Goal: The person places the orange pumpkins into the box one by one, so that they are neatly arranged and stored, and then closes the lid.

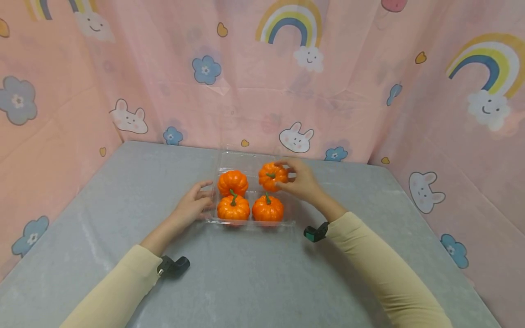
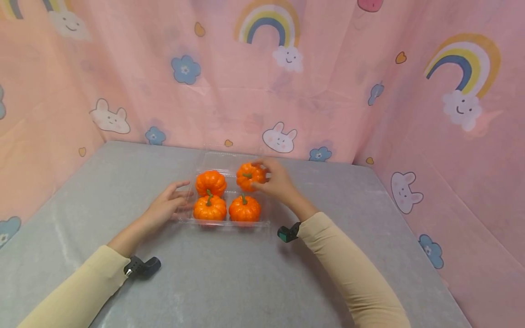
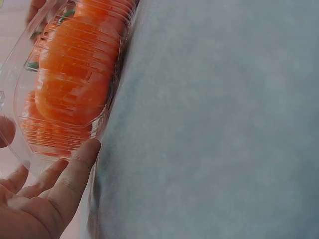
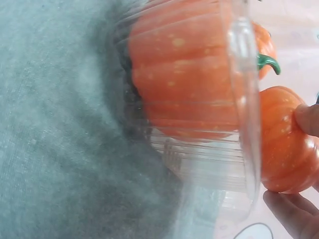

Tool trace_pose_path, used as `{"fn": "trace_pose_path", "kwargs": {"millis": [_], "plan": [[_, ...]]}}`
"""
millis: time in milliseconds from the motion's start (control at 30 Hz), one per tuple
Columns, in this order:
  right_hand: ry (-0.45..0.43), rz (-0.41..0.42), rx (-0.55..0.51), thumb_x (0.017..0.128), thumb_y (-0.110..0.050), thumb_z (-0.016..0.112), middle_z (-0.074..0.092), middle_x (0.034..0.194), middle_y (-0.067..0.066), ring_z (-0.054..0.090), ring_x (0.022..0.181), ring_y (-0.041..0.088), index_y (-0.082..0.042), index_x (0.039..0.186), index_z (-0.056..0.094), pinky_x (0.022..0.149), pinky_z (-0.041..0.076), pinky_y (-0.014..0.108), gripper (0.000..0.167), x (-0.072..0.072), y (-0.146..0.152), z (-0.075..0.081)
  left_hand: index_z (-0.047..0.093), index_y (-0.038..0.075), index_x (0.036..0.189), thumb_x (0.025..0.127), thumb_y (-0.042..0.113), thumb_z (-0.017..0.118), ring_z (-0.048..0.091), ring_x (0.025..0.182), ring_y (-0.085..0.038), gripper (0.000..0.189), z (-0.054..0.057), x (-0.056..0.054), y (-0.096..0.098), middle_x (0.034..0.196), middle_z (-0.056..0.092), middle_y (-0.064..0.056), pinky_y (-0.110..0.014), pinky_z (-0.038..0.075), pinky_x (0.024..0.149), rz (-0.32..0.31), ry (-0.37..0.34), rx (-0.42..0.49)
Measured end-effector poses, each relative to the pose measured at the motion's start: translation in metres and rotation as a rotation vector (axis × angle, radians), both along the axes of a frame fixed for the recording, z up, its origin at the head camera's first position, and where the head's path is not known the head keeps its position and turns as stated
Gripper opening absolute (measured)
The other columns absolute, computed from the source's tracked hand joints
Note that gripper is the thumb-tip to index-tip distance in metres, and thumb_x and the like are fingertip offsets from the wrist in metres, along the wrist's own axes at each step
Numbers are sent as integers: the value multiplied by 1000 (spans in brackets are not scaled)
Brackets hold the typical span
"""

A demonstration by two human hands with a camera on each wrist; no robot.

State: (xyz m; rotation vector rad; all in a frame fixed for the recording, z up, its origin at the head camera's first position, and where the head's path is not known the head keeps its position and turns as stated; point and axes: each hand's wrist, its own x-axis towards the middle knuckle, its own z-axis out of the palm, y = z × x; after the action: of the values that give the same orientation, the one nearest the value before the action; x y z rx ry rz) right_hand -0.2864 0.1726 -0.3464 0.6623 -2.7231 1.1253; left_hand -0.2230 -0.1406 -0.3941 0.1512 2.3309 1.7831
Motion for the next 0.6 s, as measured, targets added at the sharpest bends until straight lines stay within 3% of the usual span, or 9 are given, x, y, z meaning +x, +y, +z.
{"fn": "trace_pose_path", "kwargs": {"millis": [400, 600], "plan": [[38, 85, 88, 78, -8, 78, 52, 127, 13, 55, 114, 31, -9, 123, 59, 90, 54, 46, 49, 0, 0, -6, 26, 15, 151, 94, 14, 47, 57, 119, -38, 61, -2, -1, 0, 148, 43, -20, -35, 58, 80, -1, 15, -27], [104, 128, 129, 77, -8, 78, 53, 126, 13, 55, 114, 32, -11, 123, 58, 89, 54, 48, 50, -2, 1, -8, 26, 14, 151, 94, 13, 46, 57, 119, -39, 60, -3, -2, 0, 148, 42, -21, -36, 58, 80, -1, 17, -15]]}}
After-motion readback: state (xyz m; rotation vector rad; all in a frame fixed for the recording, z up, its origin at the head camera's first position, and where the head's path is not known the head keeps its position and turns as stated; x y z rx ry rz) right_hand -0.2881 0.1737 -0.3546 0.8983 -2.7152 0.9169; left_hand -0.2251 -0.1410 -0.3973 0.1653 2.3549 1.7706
